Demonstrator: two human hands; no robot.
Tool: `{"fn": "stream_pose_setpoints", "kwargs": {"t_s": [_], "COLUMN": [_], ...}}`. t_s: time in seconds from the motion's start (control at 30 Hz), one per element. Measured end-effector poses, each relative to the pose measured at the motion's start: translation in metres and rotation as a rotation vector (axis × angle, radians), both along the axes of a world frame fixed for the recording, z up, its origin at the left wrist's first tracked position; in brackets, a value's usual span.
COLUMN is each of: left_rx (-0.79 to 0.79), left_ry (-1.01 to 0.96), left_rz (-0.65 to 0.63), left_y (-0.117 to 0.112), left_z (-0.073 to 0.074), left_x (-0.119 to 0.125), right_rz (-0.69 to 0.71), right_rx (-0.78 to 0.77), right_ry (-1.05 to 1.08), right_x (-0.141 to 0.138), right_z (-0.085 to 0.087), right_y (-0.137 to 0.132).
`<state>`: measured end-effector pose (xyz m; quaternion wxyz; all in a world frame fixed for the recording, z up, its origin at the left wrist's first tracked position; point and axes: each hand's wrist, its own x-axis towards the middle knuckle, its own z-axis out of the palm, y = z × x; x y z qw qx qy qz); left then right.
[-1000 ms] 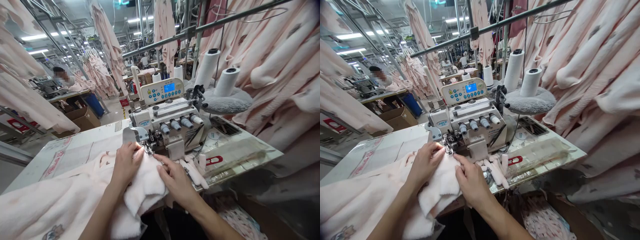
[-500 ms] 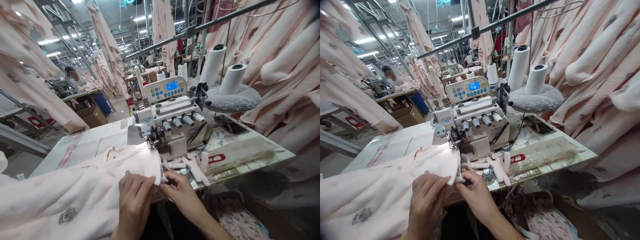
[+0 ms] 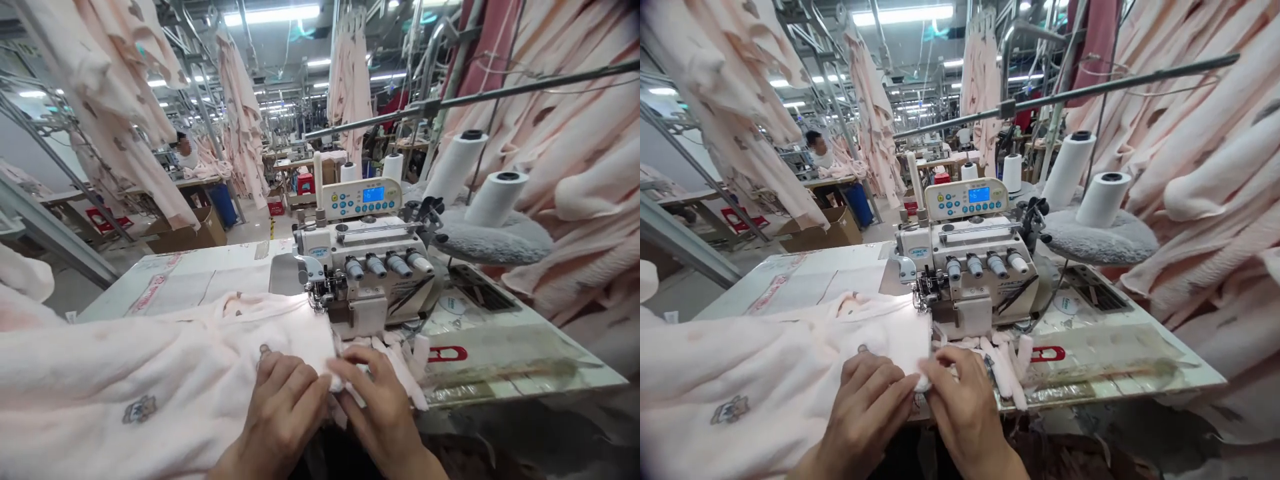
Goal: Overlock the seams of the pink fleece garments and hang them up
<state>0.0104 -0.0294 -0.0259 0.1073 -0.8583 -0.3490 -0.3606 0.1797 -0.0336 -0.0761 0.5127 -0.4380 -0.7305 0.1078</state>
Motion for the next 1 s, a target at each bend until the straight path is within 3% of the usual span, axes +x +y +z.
{"fn": "stream_pose_setpoints", "kwargs": {"t_s": [0.07,0.13,0.23,0.33,0.47,0.8,1.0], "left_rx": [-0.171,-0.319,-0.445,-0.508,-0.499,-0.486,-0.554], "left_ry": [-0.023,-0.034,0.019,0.030,-0.009,-0.020,0.001], "left_rz": [0.066,0.249,0.452,0.454,0.468,0.557,0.644], "left_y": [0.016,0.039,0.076,0.099,0.113,0.160,0.190], "left_z": [0.011,0.018,0.017,0.009,0.003,0.003,0.008], "left_x": [-0.003,-0.008,-0.015,-0.019,-0.021,-0.024,-0.028], "right_rz": [-0.004,-0.022,-0.038,-0.033,-0.038,-0.198,-0.230], "right_rx": [0.123,0.147,0.153,0.179,0.204,0.200,0.185], "right_ry": [-0.090,-0.111,-0.125,-0.128,-0.147,-0.243,-0.097], "right_x": [0.000,-0.001,-0.003,-0.003,-0.002,-0.008,-0.020], "right_z": [-0.002,-0.003,-0.005,-0.006,-0.006,0.008,0.005], "right_y": [0.003,0.005,0.008,0.014,0.026,0.064,0.041]}}
